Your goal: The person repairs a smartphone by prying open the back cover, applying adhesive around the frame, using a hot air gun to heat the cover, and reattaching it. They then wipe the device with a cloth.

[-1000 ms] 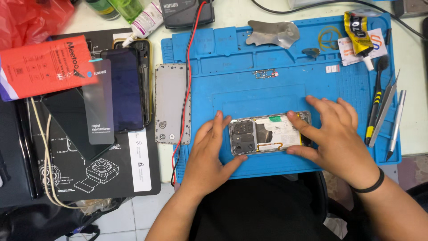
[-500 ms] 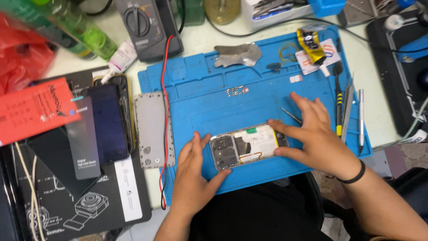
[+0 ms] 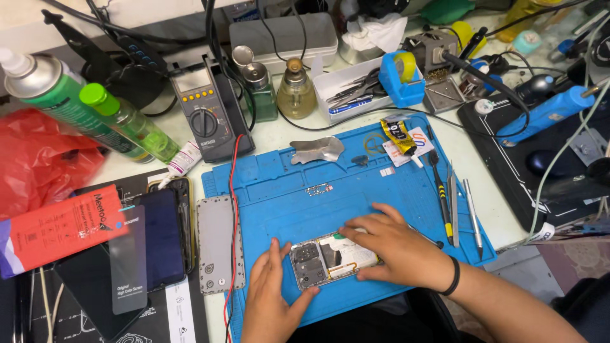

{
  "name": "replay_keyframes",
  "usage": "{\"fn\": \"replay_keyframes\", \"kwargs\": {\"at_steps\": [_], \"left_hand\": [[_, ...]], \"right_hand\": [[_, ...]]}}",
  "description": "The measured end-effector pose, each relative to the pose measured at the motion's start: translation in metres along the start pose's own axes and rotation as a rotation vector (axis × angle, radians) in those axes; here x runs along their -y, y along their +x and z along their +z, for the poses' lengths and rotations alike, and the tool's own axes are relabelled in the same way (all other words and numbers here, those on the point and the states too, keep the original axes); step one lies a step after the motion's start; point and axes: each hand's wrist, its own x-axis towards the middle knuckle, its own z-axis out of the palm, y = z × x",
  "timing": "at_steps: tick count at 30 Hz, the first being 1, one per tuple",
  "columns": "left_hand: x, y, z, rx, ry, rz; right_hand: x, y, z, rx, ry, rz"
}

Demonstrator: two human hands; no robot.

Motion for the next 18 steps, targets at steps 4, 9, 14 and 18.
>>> {"fn": "replay_keyframes", "kwargs": {"at_steps": [4, 9, 14, 18], "left_hand": [[0.001, 0.004, -0.001, 0.008, -0.013, 0.003], [-0.008, 0.006, -0.006, 0.008, -0.042, 0.01], [-0.018, 0.001, -0.026, -0.055, -0.195, 0.006], [-0.025, -0.001, -0.041, -0.234, -0.377, -0.03]], "right_hand": [[0.004, 0.008, -0.003, 0.074, 0.014, 0.048], [0.005, 0.014, -0.007, 0.089, -0.004, 0.002], [0.003, 0.017, -0.002, 0.14, 0.079, 0.132], [-0.006, 0.008, 0.004, 0.11, 0.562, 0.154]]}}
